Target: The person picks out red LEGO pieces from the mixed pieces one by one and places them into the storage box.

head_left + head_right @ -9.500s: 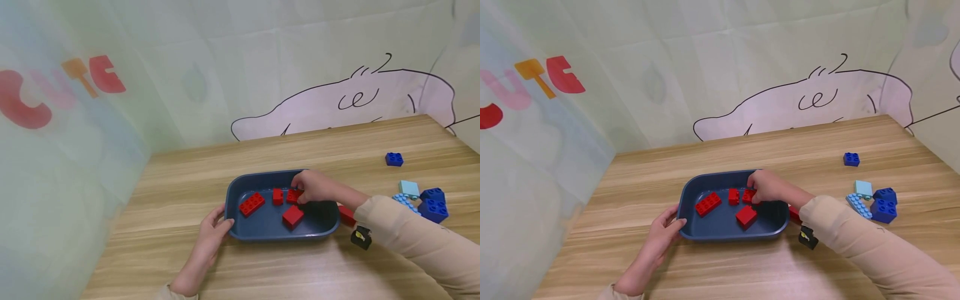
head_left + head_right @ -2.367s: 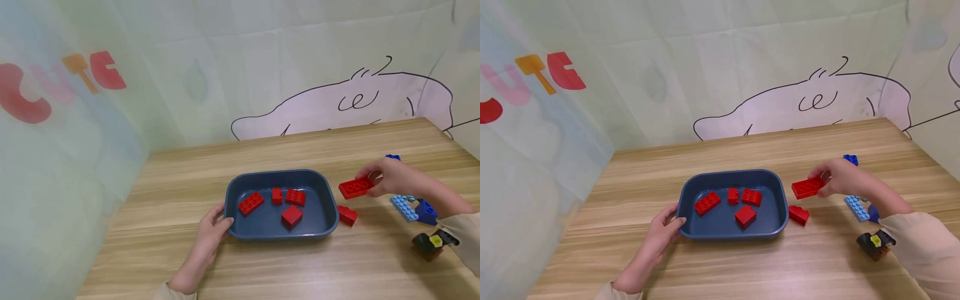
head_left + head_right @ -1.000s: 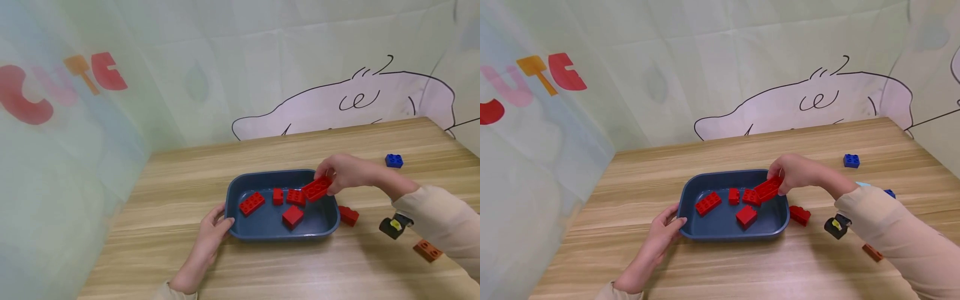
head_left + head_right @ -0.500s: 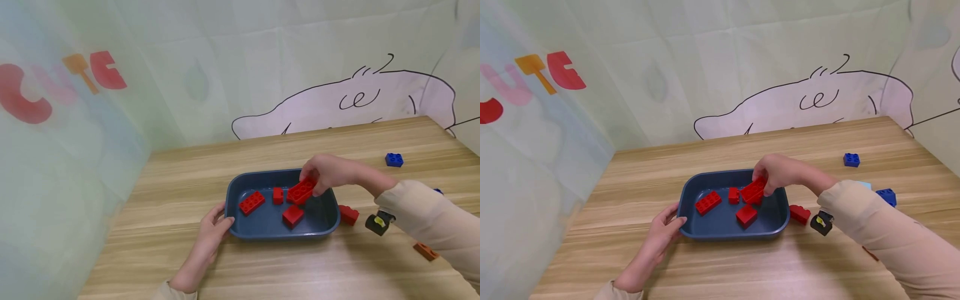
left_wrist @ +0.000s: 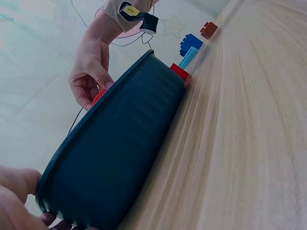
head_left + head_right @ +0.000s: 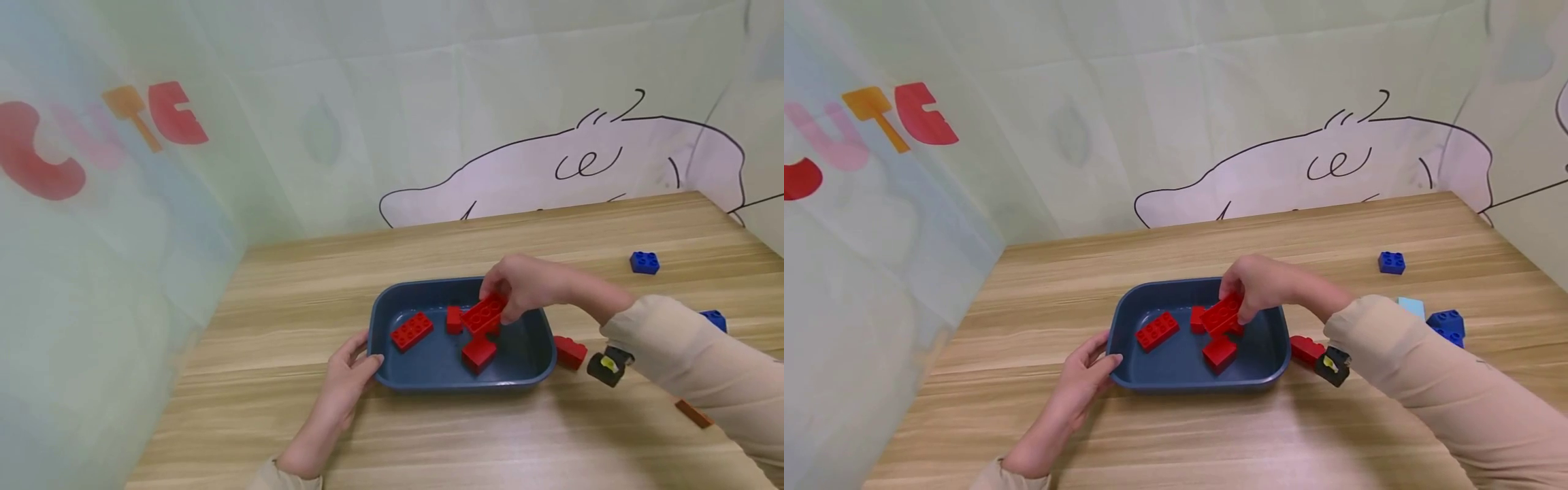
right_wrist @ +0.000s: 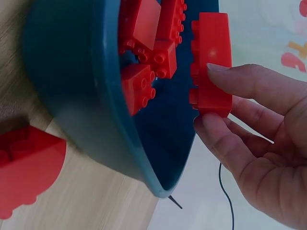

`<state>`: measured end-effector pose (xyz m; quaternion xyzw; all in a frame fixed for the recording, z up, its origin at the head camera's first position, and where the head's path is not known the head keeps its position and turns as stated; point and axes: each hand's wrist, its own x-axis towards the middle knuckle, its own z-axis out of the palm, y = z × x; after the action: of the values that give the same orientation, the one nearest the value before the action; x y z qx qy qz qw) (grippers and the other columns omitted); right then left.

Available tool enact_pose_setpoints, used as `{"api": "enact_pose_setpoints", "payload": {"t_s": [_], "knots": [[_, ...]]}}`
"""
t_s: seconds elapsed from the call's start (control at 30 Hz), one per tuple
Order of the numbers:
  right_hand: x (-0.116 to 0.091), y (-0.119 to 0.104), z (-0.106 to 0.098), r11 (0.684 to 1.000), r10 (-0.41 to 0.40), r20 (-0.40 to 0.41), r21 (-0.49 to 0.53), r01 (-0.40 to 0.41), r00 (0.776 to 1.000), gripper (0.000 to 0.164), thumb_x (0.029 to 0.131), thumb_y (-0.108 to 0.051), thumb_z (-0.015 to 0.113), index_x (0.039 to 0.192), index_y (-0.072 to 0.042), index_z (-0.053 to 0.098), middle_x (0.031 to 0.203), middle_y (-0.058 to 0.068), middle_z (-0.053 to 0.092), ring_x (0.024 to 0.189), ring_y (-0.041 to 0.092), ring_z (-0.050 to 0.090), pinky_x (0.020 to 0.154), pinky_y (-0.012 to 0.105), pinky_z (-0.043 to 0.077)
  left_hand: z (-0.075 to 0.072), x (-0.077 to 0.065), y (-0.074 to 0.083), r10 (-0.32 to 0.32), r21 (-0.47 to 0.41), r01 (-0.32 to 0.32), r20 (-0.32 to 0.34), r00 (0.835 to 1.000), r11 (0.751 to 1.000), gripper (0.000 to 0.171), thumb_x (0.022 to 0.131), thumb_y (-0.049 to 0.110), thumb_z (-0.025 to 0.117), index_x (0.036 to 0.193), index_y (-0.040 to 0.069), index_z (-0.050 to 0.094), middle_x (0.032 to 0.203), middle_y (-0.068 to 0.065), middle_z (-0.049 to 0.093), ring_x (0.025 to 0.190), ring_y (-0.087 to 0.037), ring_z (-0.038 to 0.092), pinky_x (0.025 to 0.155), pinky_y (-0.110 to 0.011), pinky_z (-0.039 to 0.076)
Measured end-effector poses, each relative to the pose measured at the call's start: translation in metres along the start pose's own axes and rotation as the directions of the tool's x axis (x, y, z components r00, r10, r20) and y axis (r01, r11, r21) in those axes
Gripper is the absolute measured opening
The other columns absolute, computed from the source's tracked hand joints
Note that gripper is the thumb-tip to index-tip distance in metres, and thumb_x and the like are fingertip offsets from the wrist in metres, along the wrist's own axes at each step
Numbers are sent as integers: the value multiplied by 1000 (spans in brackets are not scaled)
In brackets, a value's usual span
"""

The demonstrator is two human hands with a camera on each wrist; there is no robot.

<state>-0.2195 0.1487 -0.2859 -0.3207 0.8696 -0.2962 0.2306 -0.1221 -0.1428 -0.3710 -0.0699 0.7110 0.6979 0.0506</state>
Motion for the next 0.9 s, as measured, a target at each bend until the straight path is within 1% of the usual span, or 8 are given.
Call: {"api": "enact_pose_setpoints", "payload": {"t_s": [0.33,0.47,0.73,0.9], "knots": [[11,-5,7,999,-27,-3,-20,27,1000,31,71,-1,76,100,-4,65,88,2,65,74,16,58,66,27,54,0,0,-1,-2,-1,2,-4,1000,1000,50,87,-3,50,136,-8,38,135,-25,43,111,-31,55,83,-35,52],[16,-8,11,1000,-23,7,-7,23,1000,31,72,1,75,101,-4,66,88,3,65,75,16,59,66,27,54,1,1,-1,-5,-1,5,-7,1000,1000,51,87,-3,50,136,-8,38,135,-25,42,113,-32,53,83,-36,52],[26,-17,20,999,-2,19,-37,2,1000,32,73,-1,75,102,-7,67,89,2,64,77,16,58,65,26,53,1,0,-1,-6,-6,6,-6,1000,1000,51,87,-3,50,136,-8,38,136,-25,42,114,-33,52,83,-35,52],[32,-19,27,999,-15,15,-42,16,1000,31,72,-3,76,102,-8,67,90,1,64,77,16,57,65,26,53,1,0,-1,0,-9,0,-9,1000,1000,50,87,-3,50,135,-8,38,135,-26,42,115,-33,52,83,-34,52]]}}
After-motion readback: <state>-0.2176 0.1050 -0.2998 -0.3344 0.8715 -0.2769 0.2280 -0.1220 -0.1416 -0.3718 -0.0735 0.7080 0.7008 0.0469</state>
